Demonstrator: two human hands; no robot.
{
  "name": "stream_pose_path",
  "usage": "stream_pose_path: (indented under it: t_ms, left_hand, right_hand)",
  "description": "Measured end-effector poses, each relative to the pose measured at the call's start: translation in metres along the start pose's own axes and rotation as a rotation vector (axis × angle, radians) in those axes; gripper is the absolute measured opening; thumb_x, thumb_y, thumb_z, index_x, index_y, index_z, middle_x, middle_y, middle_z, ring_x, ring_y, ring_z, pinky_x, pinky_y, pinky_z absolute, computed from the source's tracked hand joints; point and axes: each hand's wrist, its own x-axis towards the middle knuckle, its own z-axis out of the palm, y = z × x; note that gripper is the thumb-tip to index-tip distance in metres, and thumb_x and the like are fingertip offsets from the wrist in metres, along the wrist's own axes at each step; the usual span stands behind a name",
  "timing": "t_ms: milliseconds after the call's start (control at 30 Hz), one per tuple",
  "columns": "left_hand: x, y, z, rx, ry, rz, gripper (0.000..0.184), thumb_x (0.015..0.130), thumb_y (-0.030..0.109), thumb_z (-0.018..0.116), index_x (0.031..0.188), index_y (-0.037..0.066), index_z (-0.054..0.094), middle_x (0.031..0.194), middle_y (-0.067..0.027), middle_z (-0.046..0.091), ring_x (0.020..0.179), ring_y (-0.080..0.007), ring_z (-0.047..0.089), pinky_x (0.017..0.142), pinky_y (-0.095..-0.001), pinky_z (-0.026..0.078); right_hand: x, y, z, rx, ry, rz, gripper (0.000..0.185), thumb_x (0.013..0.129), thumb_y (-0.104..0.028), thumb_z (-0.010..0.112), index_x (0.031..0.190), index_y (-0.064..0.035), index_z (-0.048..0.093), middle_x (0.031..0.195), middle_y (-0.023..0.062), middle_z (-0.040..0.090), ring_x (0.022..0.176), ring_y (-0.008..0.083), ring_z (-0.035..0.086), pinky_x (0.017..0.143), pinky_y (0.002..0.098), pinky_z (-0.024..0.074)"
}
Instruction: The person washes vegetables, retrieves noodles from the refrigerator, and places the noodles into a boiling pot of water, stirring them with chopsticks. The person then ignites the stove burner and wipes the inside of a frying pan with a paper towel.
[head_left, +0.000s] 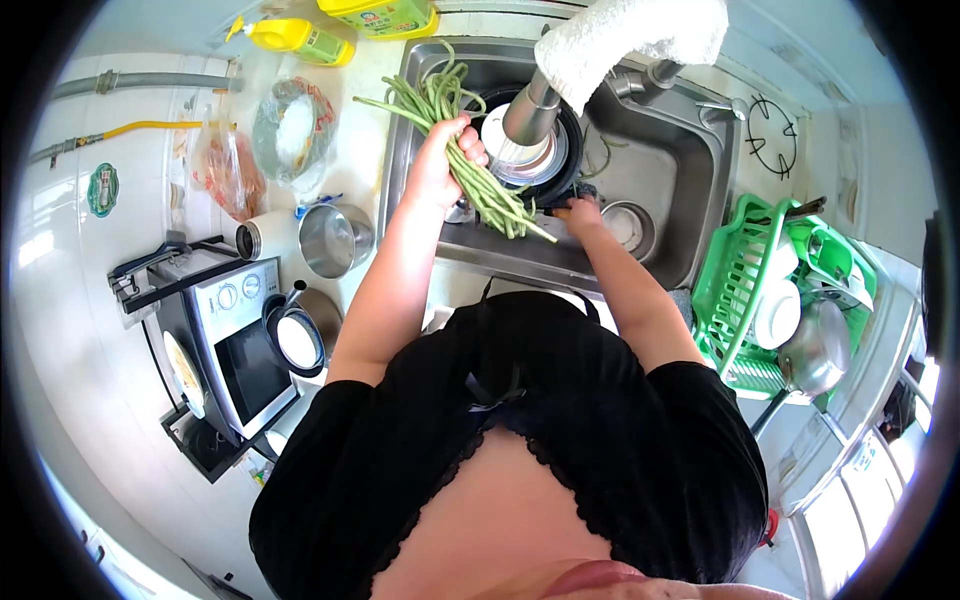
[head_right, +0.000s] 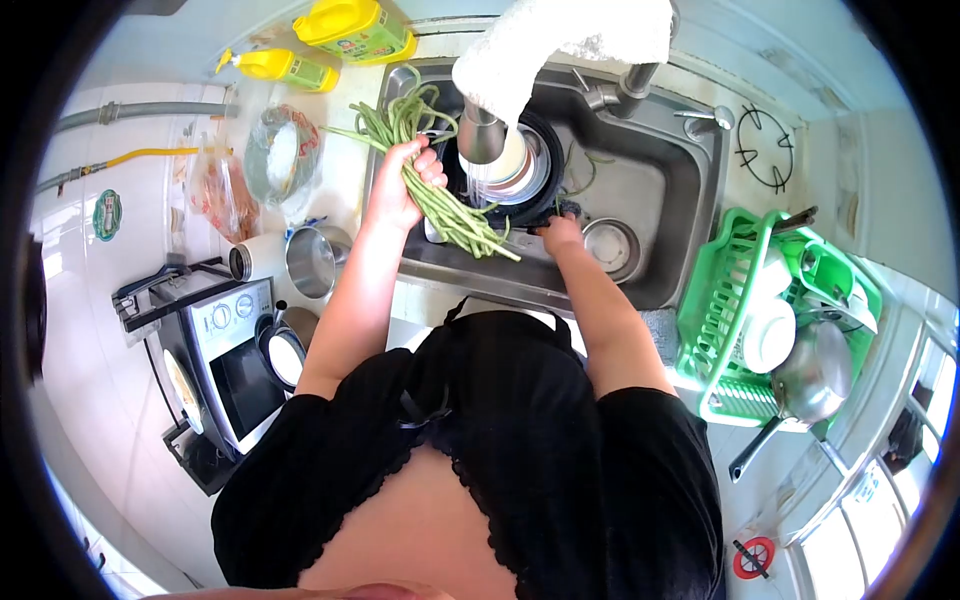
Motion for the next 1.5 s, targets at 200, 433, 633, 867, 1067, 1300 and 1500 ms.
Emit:
stream_pose_path:
  t_ms: [200,433,633,867,1067,1300,1500]
  left_hand:
    - [0.007,0.0,-0.006,-0.074,0.003,-0.042,0.011,0.079,0.014,0.054,0.086,0.008,0.049,0.065,-0.0021,0.047,0.055,-0.0125,0.042,0.053,-0.0261,0.035]
    - [0.025,-0.019,-0.015,0.134,0.15,-0.1,0.012,0.078,0.009,0.055,0.086,0.001,0.052,0.078,-0.0117,0.057,0.07,-0.0238,0.059,0.069,-0.0371,0.053]
    - [0.038,-0.054,-0.019,0.091,-0.03,-0.224,0.036,0.084,0.009,0.039,0.112,-0.012,0.043,0.109,-0.0222,0.055,0.1,-0.0287,0.057,0.09,-0.0388,0.045]
    - [0.023,-0.066,-0.025,0.136,-0.052,-0.162,0.025,0.083,0.015,0.057,0.1,-0.002,0.06,0.099,-0.0137,0.062,0.09,-0.0203,0.06,0.083,-0.0319,0.047]
    - [0.011,-0.055,-0.008,0.236,-0.028,-0.049,0.029,0.082,0.015,0.06,0.106,0.0,0.057,0.099,-0.009,0.059,0.087,-0.0162,0.058,0.075,-0.0269,0.047]
    - [0.016,-0.032,0.0,0.805,0.041,-0.045,0.029,0.085,0.026,0.056,0.099,0.001,0.058,0.079,-0.005,0.059,0.062,-0.01,0.053,0.056,-0.0215,0.043]
    - [-0.01,-0.036,-0.022,1.383,0.328,0.743,0.028,0.072,0.011,0.06,0.099,0.004,0.056,0.094,-0.0109,0.058,0.086,-0.0222,0.057,0.077,-0.0332,0.045]
  right_hand:
    - [0.023,0.008,0.02,-0.101,0.127,0.081,0.026,0.075,-0.007,0.052,0.1,-0.0051,0.06,0.098,0.0246,0.056,0.098,0.035,0.054,0.085,0.0394,0.0448]
    - [-0.031,-0.044,-0.094,0.821,0.441,0.049,0.017,0.071,0.002,0.054,0.086,-0.0028,0.062,0.089,0.0123,0.06,0.077,0.0214,0.06,0.067,0.0299,0.0471]
    - [-0.088,-0.122,-0.142,0.605,0.429,-0.758,0.019,0.071,0.005,0.05,0.087,0.0006,0.059,0.086,0.0158,0.061,0.078,0.0277,0.061,0.068,0.033,0.0476]
    - [-0.071,-0.114,-0.122,0.98,-0.047,-0.477,0.038,0.076,-0.014,0.065,0.107,0.001,0.051,0.095,0.0095,0.06,0.087,0.0157,0.057,0.079,0.0303,0.045]
    - [-0.065,-0.139,-0.131,0.916,-0.264,-0.506,0.056,0.072,-0.018,0.07,0.117,0.0039,0.045,0.106,0.012,0.056,0.102,0.0176,0.051,0.088,0.0301,0.0399]
    - [-0.04,-0.149,-0.126,0.944,-0.378,-0.415,0.017,0.071,-0.009,0.062,0.083,-0.0007,0.054,0.071,0.0058,0.058,0.066,0.0153,0.056,0.064,0.0267,0.0454]
    - [-0.038,-0.149,-0.153,1.254,-0.557,-0.172,0.014,0.074,-0.012,0.061,0.081,-0.003,0.054,0.065,0.005,0.054,0.059,0.0192,0.057,0.059,0.0298,0.0485]
